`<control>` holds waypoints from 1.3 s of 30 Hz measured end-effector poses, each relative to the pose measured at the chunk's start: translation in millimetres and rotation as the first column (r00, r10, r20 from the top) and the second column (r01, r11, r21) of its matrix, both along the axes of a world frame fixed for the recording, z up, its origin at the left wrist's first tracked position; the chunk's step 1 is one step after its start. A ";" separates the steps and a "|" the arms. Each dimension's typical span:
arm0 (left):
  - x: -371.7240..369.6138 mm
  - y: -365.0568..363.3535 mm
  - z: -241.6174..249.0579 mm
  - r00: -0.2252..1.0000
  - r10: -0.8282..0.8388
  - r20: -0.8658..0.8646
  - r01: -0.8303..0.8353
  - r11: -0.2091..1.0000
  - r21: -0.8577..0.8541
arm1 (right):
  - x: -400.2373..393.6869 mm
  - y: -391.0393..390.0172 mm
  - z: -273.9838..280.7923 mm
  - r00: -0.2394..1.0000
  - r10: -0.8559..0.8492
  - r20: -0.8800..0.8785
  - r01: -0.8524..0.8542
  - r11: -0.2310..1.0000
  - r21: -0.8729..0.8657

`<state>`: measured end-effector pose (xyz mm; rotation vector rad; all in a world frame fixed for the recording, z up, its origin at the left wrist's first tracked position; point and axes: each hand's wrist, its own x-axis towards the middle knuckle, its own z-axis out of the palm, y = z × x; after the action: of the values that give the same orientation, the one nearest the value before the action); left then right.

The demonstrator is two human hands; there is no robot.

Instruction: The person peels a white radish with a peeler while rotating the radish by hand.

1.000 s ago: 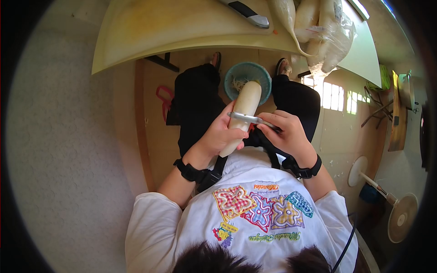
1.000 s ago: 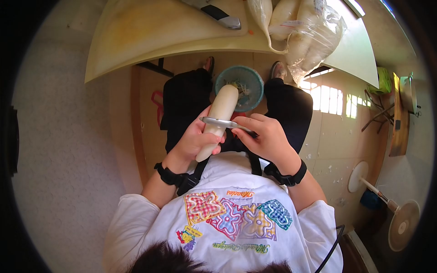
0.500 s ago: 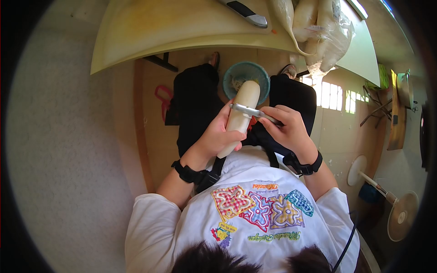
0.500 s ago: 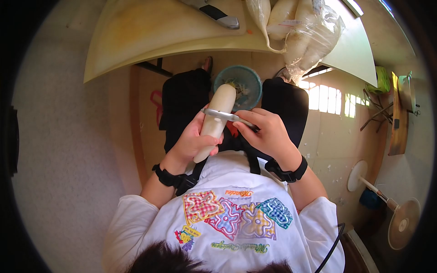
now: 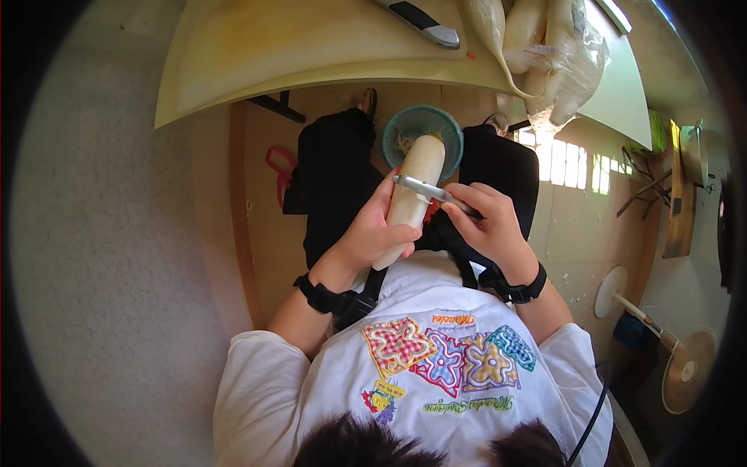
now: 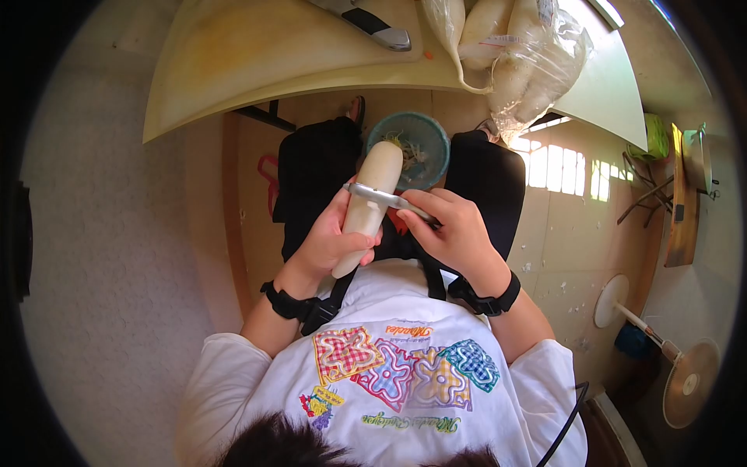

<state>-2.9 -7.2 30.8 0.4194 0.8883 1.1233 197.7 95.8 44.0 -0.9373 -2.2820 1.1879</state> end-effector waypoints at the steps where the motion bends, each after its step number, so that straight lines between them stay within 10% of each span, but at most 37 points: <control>1: -0.8 0.2 -0.9 1.000 -0.003 -0.006 0.003 1.000 -0.001 | -0.9 -0.2 -0.7 1.000 -0.001 0.001 0.001 1.000 -0.001; 39: -2.5 -4.9 -7.1 0.999 -0.009 0.031 0.008 0.999 0.031 | -7.3 -1.4 -5.6 0.992 -0.121 -0.033 0.122 0.992 0.043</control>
<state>-5.4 -12.1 23.7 0.4295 0.8419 1.1341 190.4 94.4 38.5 -1.0190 -2.1854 1.0884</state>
